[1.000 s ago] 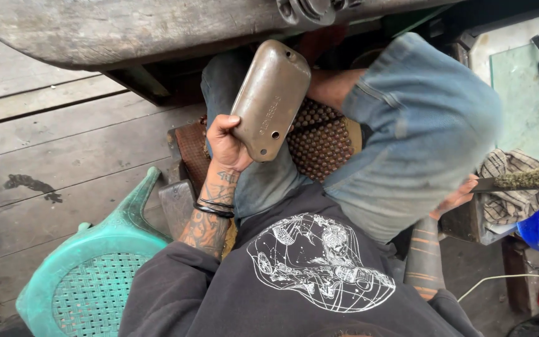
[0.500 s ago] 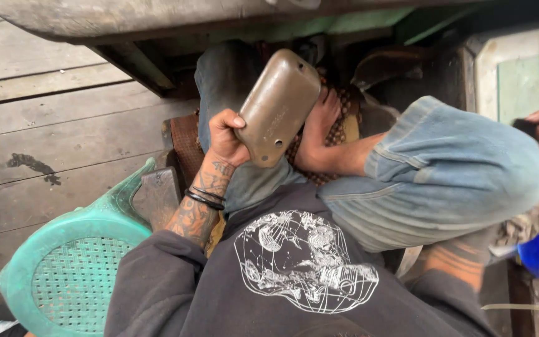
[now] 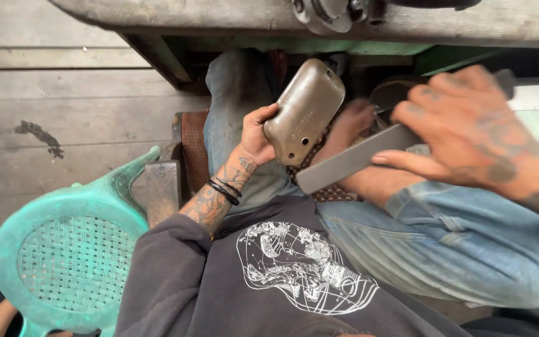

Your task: Manually sanding and filing a metal motorcycle component to smooth its surfaces and edges.

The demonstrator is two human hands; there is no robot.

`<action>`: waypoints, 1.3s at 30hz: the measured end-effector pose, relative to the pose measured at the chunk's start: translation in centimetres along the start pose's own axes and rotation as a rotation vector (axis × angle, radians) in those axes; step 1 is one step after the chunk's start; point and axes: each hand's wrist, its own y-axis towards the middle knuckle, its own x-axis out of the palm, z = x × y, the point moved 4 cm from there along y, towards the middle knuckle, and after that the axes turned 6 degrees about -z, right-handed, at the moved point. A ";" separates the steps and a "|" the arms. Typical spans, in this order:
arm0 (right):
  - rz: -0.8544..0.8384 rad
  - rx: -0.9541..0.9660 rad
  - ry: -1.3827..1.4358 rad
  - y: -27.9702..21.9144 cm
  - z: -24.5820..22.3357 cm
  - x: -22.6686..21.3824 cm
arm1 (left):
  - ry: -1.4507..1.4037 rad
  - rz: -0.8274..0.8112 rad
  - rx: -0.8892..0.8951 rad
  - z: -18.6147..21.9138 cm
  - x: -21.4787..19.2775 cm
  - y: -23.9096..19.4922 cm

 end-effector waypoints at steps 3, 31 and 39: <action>-0.032 -0.083 -0.035 2.9 -2.5 2.2 | -0.016 0.012 -0.005 -0.2 -1.6 -0.4; 0.268 -0.105 -0.097 6.7 0.9 8.6 | -0.060 -0.017 -0.005 -0.8 -0.3 -0.2; 0.233 -0.093 -0.120 6.3 1.2 7.4 | -0.047 -0.002 -0.079 -2.7 -0.4 -0.4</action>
